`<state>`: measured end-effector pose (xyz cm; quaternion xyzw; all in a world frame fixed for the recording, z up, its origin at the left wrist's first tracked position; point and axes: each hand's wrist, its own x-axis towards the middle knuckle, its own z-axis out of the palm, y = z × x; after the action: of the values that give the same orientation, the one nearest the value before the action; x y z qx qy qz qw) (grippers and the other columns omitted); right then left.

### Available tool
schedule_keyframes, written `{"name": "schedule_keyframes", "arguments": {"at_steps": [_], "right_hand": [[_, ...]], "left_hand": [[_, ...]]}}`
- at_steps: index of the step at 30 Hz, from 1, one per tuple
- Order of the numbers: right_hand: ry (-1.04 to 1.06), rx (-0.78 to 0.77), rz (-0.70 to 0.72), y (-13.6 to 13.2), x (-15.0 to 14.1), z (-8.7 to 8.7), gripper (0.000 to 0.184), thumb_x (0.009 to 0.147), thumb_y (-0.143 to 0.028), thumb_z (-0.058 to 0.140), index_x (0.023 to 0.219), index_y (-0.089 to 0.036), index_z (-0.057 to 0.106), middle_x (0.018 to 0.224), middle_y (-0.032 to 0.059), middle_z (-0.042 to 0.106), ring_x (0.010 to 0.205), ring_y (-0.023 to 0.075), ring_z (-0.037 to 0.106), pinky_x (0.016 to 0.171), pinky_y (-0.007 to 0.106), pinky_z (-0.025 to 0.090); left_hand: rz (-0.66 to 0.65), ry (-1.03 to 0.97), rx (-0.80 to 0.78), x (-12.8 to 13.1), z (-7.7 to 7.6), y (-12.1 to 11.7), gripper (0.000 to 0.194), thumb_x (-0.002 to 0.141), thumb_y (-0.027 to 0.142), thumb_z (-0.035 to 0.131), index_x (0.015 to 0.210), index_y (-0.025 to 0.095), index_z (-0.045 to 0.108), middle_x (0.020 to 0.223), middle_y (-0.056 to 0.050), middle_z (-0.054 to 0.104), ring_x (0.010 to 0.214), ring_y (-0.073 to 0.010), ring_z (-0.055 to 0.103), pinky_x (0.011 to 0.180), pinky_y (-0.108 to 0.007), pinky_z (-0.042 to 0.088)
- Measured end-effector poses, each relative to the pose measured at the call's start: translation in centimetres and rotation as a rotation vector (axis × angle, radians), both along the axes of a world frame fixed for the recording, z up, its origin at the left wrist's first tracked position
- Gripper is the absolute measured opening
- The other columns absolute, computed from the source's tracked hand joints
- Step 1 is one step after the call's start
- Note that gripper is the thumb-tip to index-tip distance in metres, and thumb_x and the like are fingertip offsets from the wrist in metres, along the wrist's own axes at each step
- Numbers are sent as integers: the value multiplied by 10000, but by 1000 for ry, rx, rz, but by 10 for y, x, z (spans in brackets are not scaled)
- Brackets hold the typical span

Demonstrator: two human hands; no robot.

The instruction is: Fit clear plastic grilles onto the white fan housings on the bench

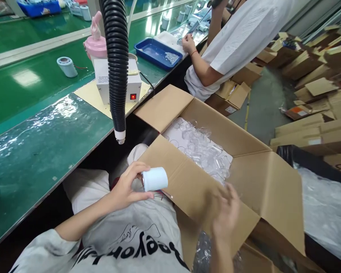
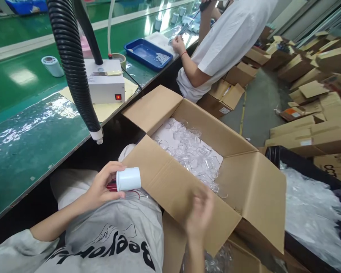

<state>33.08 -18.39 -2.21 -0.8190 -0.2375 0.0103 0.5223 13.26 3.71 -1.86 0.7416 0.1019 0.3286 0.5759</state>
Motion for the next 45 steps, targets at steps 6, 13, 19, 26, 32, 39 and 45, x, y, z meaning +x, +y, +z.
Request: {"name": "schedule_keyframes", "arguments": {"at_steps": [6,13,19,26,32,39,45], "right_hand": [[-30,96,758,101,-58,20,782,932,-680,527,1560,-247,354,1402,147,614,1154,294,671,904,412,589],[-31,143,698,112,-56,23,412,1080,-373,342,1148,-214,715,1078,73,765,978,205,719,838,312,569],[287,140,798,108,-55,26,490,1044,-576,354,1257,-275,678,1184,60,738,1021,233,711,848,336,570],[187,277,982,107,-56,29,389,1037,-435,488,1413,-354,549,1340,33,655,1235,231,622,1038,374,525],[-9,255,1002,106,-59,21,483,1078,-374,333,1559,-354,366,1463,47,577,1318,260,569,1080,478,502],[52,183,922,112,-69,23,609,983,-595,493,1471,-230,495,1431,130,600,1283,309,597,1052,482,523],[149,20,821,119,-63,12,524,1066,-454,281,1110,-189,731,1018,105,783,942,226,743,843,368,608]], "left_hand": [[34,14,-140,-4,4,-11,532,802,371,811,1263,288,558,1183,-73,548,1032,-188,593,822,-261,549],[59,21,-242,-5,-1,-20,479,831,388,779,1242,271,564,1162,-78,552,1015,-191,595,785,-266,569],[77,-89,284,-11,0,-8,537,875,208,725,1351,268,483,1263,-117,567,1193,-231,593,969,-361,556],[138,-57,422,-18,3,-2,590,873,76,635,1398,265,445,1342,-141,527,1261,-238,581,970,-389,577],[70,11,246,-21,12,-5,667,805,308,810,1371,231,465,1307,-150,637,1233,-269,632,1005,-395,553],[94,-23,343,-24,-1,-8,608,878,168,690,1424,233,431,1350,-161,623,1280,-258,605,985,-371,553],[145,115,212,-24,-1,-13,538,756,249,793,1244,220,568,1203,-126,663,1105,-280,666,918,-376,558]]}}
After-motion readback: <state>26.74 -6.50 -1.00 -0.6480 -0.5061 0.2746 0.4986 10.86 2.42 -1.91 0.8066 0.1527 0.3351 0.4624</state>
